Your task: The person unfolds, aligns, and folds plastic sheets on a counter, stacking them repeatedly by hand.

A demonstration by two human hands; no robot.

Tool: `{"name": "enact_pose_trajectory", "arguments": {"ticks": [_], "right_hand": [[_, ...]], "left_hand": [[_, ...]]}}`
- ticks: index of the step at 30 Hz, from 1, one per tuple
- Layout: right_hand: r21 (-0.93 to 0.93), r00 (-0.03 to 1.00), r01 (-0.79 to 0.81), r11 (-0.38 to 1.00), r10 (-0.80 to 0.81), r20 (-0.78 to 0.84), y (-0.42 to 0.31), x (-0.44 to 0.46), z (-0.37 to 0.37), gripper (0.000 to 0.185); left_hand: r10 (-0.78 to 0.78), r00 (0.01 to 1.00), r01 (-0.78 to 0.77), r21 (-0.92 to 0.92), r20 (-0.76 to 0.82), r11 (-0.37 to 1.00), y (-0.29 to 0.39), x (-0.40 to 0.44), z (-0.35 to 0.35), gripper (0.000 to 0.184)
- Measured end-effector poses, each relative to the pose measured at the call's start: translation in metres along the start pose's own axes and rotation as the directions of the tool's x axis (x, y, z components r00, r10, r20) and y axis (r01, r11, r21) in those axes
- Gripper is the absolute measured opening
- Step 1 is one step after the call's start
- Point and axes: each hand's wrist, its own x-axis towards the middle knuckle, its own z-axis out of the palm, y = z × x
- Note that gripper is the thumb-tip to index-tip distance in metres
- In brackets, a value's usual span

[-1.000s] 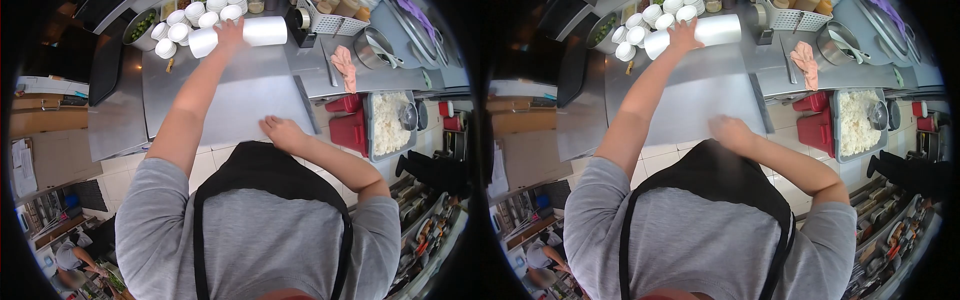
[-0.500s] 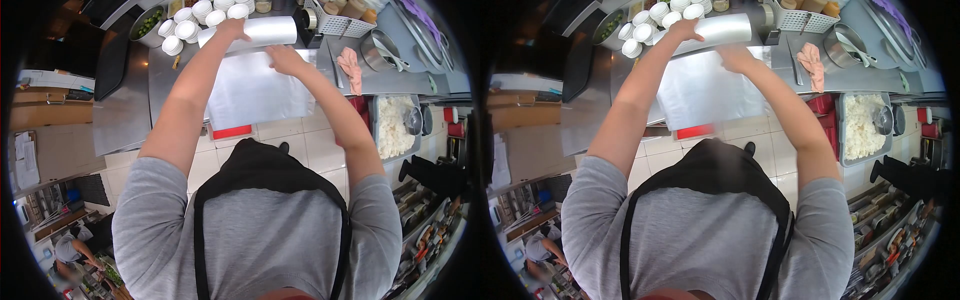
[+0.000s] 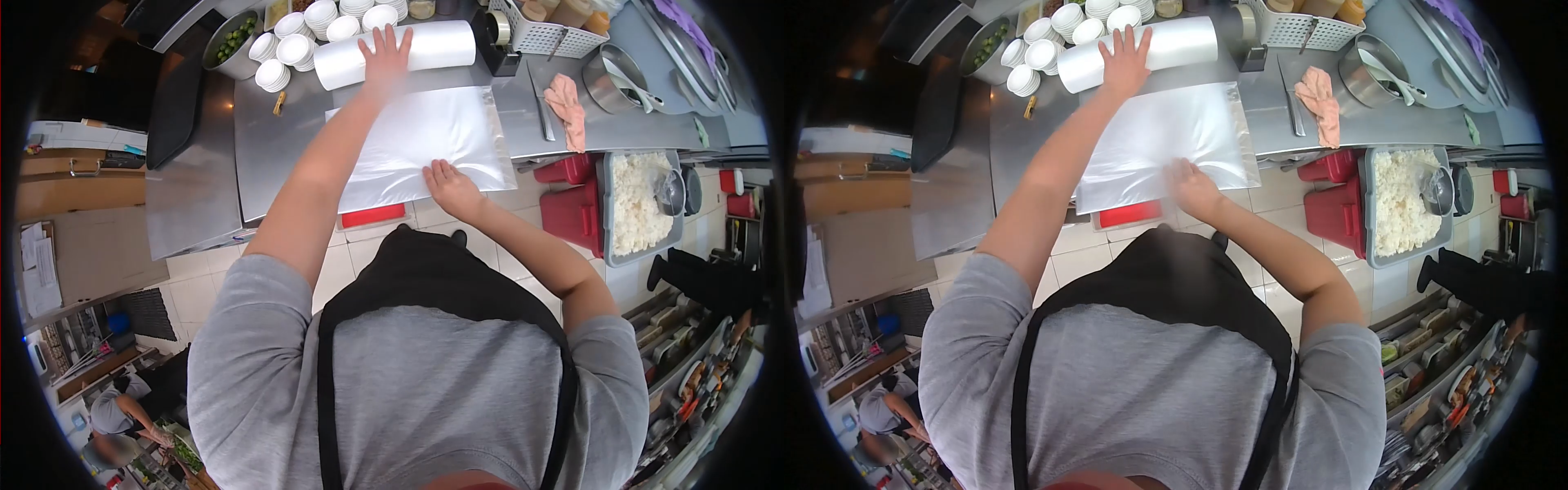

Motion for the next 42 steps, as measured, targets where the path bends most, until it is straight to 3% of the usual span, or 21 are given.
{"name": "enact_pose_trajectory", "arguments": {"ticks": [3, 7, 9, 12, 15, 17, 22, 23, 25, 27, 28, 30, 32, 33, 34, 36, 37, 38, 40, 41, 42], "right_hand": [[0.156, 0.992, 0.007, 0.988, -0.026, 0.125, -0.01, -0.015, -0.04, 0.039], [0.29, 0.978, 0.054, 0.956, -0.108, 0.176, -0.017, -0.041, -0.106, 0.033], [0.348, 0.882, 0.032, 0.937, -0.191, 0.431, -0.02, -0.044, -0.147, 0.031], [0.481, 0.884, 0.055, 0.875, -0.267, 0.385, -0.01, -0.037, -0.169, 0.025], [0.265, 0.879, -0.051, 0.963, -0.082, 0.469, 0.024, 0.009, -0.162, 0.021], [0.298, 0.986, -0.104, 0.949, 0.059, 0.155, 0.054, 0.036, -0.129, 0.027], [0.211, 0.994, -0.107, 0.972, 0.108, 0.004, 0.103, 0.11, -0.064, 0.045], [0.213, 0.994, -0.106, 0.971, 0.108, 0.002, 0.104, 0.112, -0.051, 0.045], [0.168, 0.985, -0.122, 0.978, 0.099, 0.141, 0.105, 0.111, -0.026, 0.064], [0.131, 0.995, -0.061, 0.989, 0.05, 0.085, 0.087, 0.089, 0.004, 0.072], [0.089, 0.999, -0.002, 0.996, -0.001, 0.035, 0.075, 0.074, 0.009, 0.08], [0.113, 0.98, 0.029, 0.993, -0.05, 0.192, 0.048, 0.047, 0.0, 0.095], [-0.052, 0.939, 0.112, 0.992, -0.089, 0.331, 0.015, 0.02, -0.03, 0.082], [-0.273, 0.981, 0.152, 0.95, -0.111, 0.16, 0.008, 0.005, -0.009, 0.07], [-0.276, 0.981, 0.15, 0.949, -0.107, 0.163, 0.003, 0.0, 0.01, 0.07], [-0.233, 0.995, -0.039, 0.972, 0.017, -0.094, -0.002, -0.003, 0.033, 0.059], [-0.086, 0.997, -0.045, 0.995, 0.039, -0.07, -0.009, -0.001, 0.0, 0.045], [-0.088, 0.997, -0.049, 0.995, 0.043, -0.069, -0.015, -0.003, -0.02, 0.045], [0.047, 0.988, -0.058, 0.997, 0.051, 0.144, -0.027, -0.01, -0.054, 0.039], [0.071, 0.997, 0.057, 0.996, -0.061, 0.043, -0.029, -0.018, -0.078, 0.036], [0.069, 0.997, 0.058, 0.996, -0.061, 0.042, -0.033, -0.027, -0.093, 0.036]], "left_hand": [[-0.065, 0.973, 0.081, -0.066, 0.22, 0.994, -0.008, 0.023, -0.019, 0.096], [-0.098, 0.954, 0.135, -0.115, 0.283, 0.984, -0.024, 0.047, -0.031, 0.087], [-0.052, 0.828, 0.203, -0.211, 0.558, 0.956, -0.039, 0.057, -0.031, 0.081], [0.018, 0.829, 0.135, -0.23, 0.559, 0.964, -0.047, 0.056, -0.042, 0.075], [0.088, 0.846, 0.028, -0.208, 0.526, 0.978, -0.049, 0.057, -0.039, 0.071], [0.102, 0.844, 0.017, -0.216, 0.526, 0.976, -0.049, 0.056, -0.043, 0.071], [0.099, 0.842, 0.036, -0.239, 0.531, 0.97, -0.042, 0.045, -0.049, 0.073], [0.069, 0.863, 0.057, -0.234, 0.5, 0.971, -0.039, 0.04, -0.05, 0.072], [0.039, 0.884, 0.078, -0.228, 0.466, 0.97, -0.035, 0.031, -0.039, 0.072], [0.052, 0.979, -0.023, -0.148, 0.197, 0.989, -0.028, 0.018, -0.014, 0.068], [0.054, 0.979, -0.024, -0.151, 0.196, 0.988, -0.024, 0.011, -0.006, 0.068], [0.096, 0.995, -0.096, -0.056, -0.002, 0.994, -0.016, -0.004, 0.0, 0.073], [0.072, 0.997, -0.074, -0.086, -0.025, 0.994, -0.009, -0.011, -0.004, 0.077], [0.052, 0.997, -0.058, -0.112, -0.053, 0.992, -0.005, -0.012, -0.006, 0.081], [0.053, 0.997, -0.059, -0.116, -0.056, 0.992, -0.002, -0.011, -0.006, 0.081], [0.036, 0.999, -0.036, -0.001, -0.032, 0.999, 0.001, -0.004, -0.006, 0.093], [0.035, 0.999, -0.035, -0.006, -0.029, 0.999, 0.001, -0.002, -0.006, 0.093], [0.01, 0.999, -0.008, -0.046, 0.038, 0.999, -0.001, 0.006, -0.015, 0.094], [-0.012, 0.995, 0.021, -0.086, 0.103, 0.996, -0.005, 0.024, -0.03, 0.095], [0.003, 0.972, 0.034, -0.153, 0.233, 0.988, -0.008, 0.032, -0.036, 0.094], [0.026, 0.933, 0.055, -0.215, 0.358, 0.975, -0.011, 0.039, -0.04, 0.093]]}}
